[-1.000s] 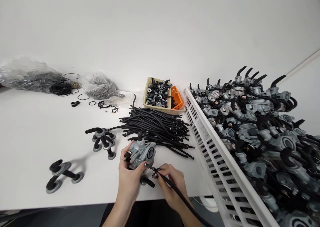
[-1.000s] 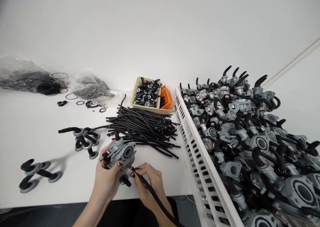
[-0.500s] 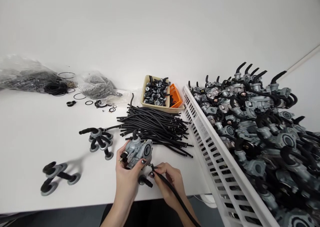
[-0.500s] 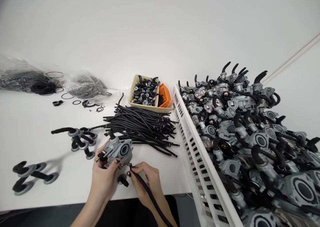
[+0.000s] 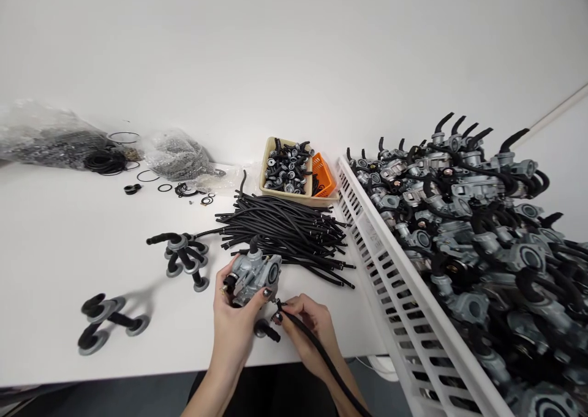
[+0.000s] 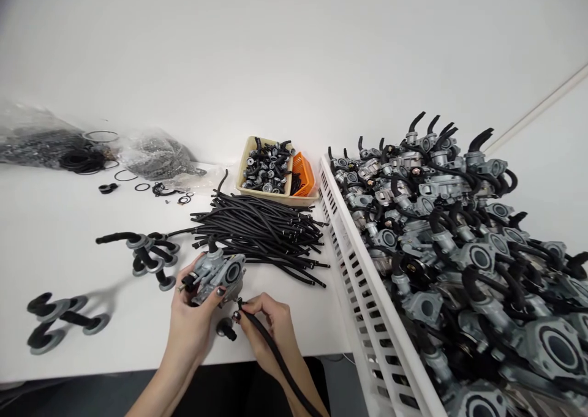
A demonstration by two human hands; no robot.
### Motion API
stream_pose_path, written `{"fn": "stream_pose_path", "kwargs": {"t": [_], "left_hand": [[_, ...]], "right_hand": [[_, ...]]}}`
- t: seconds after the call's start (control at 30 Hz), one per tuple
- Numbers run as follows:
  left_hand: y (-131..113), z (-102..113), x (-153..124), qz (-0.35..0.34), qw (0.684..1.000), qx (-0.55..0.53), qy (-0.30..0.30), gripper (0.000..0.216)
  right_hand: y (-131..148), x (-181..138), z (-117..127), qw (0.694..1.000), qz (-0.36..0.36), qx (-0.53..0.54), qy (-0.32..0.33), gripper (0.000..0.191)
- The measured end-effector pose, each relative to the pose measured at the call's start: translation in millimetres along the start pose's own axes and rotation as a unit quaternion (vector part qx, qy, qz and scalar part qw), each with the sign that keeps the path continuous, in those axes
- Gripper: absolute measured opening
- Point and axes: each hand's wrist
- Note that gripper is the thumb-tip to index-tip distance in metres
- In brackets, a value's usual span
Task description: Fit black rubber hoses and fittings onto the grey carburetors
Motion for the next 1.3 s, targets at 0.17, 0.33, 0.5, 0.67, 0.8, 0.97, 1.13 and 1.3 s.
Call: {"fn": "stream_pose_path", "kwargs": {"t": [0.17,0.33,0.5,0.67,0.8,0.97,1.13,1.3], "left_hand": [[-1.6,0.3,-1.4,0.02,1.0,-0.014,0.015,0.075],[-1.9,0.1,-3.8,0.016,1.0,-0.009,0.017,0.075],[0.4,0.8,-3.2,0.012,1.0,-0.012,-0.001,0.071],[0.8,0.4,-3.2,0.009,1.0,-0.006,-0.007,0.072],[-0.3,-1.6,-4.3,0.009,1.0,0.006,-0.022,0.075],[2.9,-2.0,-2.5,-0.001,0.999,-0.009,-0.031,0.07],[0.5,-2.4,-3.4,0.011,0.999,-0.004,-0.032,0.073],[-2.0,-3.0,-6.0,0.004,0.999,0.007,-0.039,0.071]], "right_hand": [[0.5,3.6,2.1,0.996,-0.048,0.071,-0.02,0.019],[-1.3,6.0,4.1,0.993,-0.064,0.093,-0.028,0.021],[-2.1,2.0,1.9,0.997,-0.04,0.059,-0.014,0.02],[0.0,3.9,-1.0,0.997,-0.052,0.062,-0.006,0.022],[2.7,8.0,-2.4,0.992,-0.073,0.089,-0.051,0.028],[4.8,6.6,-0.2,0.993,-0.087,0.085,0.011,0.026],[5.2,8.8,0.5,0.992,-0.089,0.083,-0.012,0.025],[4.7,12.0,1.5,0.993,-0.087,0.081,-0.009,0.024]]}}
Point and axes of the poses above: each hand's wrist, its own x-axis towards the middle knuckle, its own z-axis out of the back of the hand, y = z × x, and after that the axes turned 2 degrees about -z, right-handed
